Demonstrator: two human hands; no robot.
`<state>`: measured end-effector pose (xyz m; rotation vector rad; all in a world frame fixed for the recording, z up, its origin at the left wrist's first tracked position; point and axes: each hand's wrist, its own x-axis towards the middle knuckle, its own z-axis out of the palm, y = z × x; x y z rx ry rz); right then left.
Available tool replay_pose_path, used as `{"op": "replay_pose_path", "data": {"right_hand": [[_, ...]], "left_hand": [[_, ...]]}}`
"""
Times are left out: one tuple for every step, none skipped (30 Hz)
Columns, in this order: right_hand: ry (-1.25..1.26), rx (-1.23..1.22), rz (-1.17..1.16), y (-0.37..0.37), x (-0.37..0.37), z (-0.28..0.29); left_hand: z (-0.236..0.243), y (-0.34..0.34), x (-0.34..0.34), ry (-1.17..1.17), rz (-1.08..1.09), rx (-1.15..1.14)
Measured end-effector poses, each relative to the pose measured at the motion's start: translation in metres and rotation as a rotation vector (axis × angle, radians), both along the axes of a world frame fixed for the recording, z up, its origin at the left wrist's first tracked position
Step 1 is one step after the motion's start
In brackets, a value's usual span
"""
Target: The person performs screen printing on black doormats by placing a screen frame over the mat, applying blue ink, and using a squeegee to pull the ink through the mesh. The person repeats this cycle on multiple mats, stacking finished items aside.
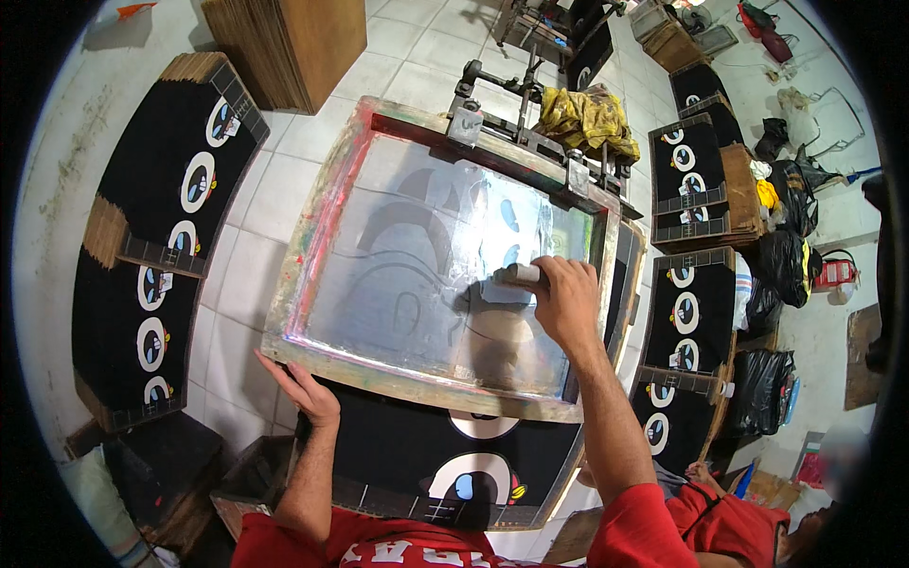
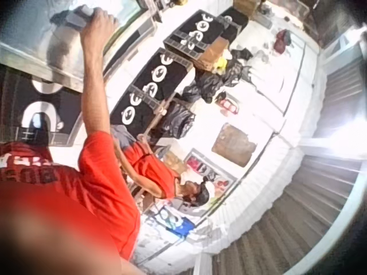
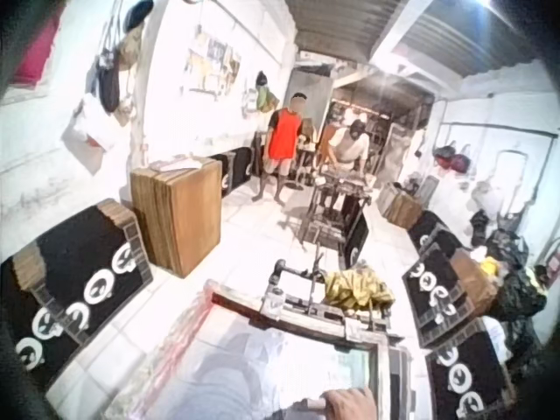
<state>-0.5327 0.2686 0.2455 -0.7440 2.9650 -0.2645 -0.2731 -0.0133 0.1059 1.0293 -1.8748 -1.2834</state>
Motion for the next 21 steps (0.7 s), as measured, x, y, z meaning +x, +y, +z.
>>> {"op": "replay_pose_path", "data": {"right_hand": [[-0.007,0.000,0.020,0.001,0.005,0.001],[-0.015,-0.001,0.039,0.002,0.008,0.001],[-0.071,0.032,0.051,0.004,0.011,-0.001],[-0.071,0.043,0.044,0.005,0.009,-0.004],[-0.071,0.053,0.039,0.006,0.003,-0.009],[-0.072,0.063,0.037,0.007,-0.005,-0.013],[0.032,0.006,0.085,0.005,-0.019,-0.021],[0.015,0.016,0.077,0.004,-0.037,-0.026],[0.012,0.021,0.065,0.002,-0.059,-0.033],[0.029,0.023,0.070,-0.002,-0.083,-0.037],[0.076,0.050,0.087,-0.007,-0.107,-0.041],[-0.023,0.096,0.028,-0.014,-0.133,-0.042],[0.017,0.066,0.053,-0.017,-0.149,-0.041],[0.003,0.093,0.020,-0.022,-0.166,-0.041],[-0.020,0.101,0.012,-0.025,-0.176,-0.041],[-0.043,0.110,0.003,-0.028,-0.183,-0.040],[-0.067,0.100,-0.043,-0.029,-0.181,-0.041],[-0.092,0.093,-0.088,-0.029,-0.173,-0.042],[-0.116,0.087,-0.132,-0.027,-0.164,-0.042],[0.033,-0.073,-0.043,-0.022,-0.144,-0.045],[0.073,-0.088,-0.011,-0.019,-0.126,-0.049]], "left_hand": [[-0.001,0.000,0.000,0.000,-0.009,-0.004],[-0.001,-0.001,0.001,-0.001,-0.019,-0.008],[-0.002,-0.001,0.001,-0.001,-0.014,-0.010],[-0.002,-0.001,0.001,0.001,-0.009,-0.014],[-0.002,-0.001,0.001,0.015,-0.001,-0.009],[-0.002,-0.001,0.000,0.002,-0.001,-0.022],[-0.002,0.000,0.000,0.000,0.000,-0.026],[-0.002,0.000,0.000,-0.001,-0.001,-0.031],[-0.002,0.000,-0.001,-0.004,-0.004,-0.034],[-0.002,0.000,-0.001,-0.006,-0.007,-0.038],[-0.001,0.000,-0.002,0.006,-0.011,-0.045],[0.000,0.000,-0.002,-0.010,-0.009,-0.040],[0.000,0.001,-0.002,-0.016,-0.005,-0.036],[0.001,0.001,-0.002,-0.021,0.001,-0.032],[0.002,0.001,-0.003,-0.021,0.001,-0.037],[0.002,0.002,-0.003,-0.021,0.000,-0.041],[0.002,0.002,-0.003,-0.022,-0.001,-0.044],[0.003,0.002,-0.003,-0.030,0.002,-0.041],[0.003,0.002,-0.003,-0.037,0.006,-0.036],[0.003,0.002,-0.003,-0.043,0.011,-0.031],[0.003,0.002,-0.003,-0.043,0.009,-0.034]]}}
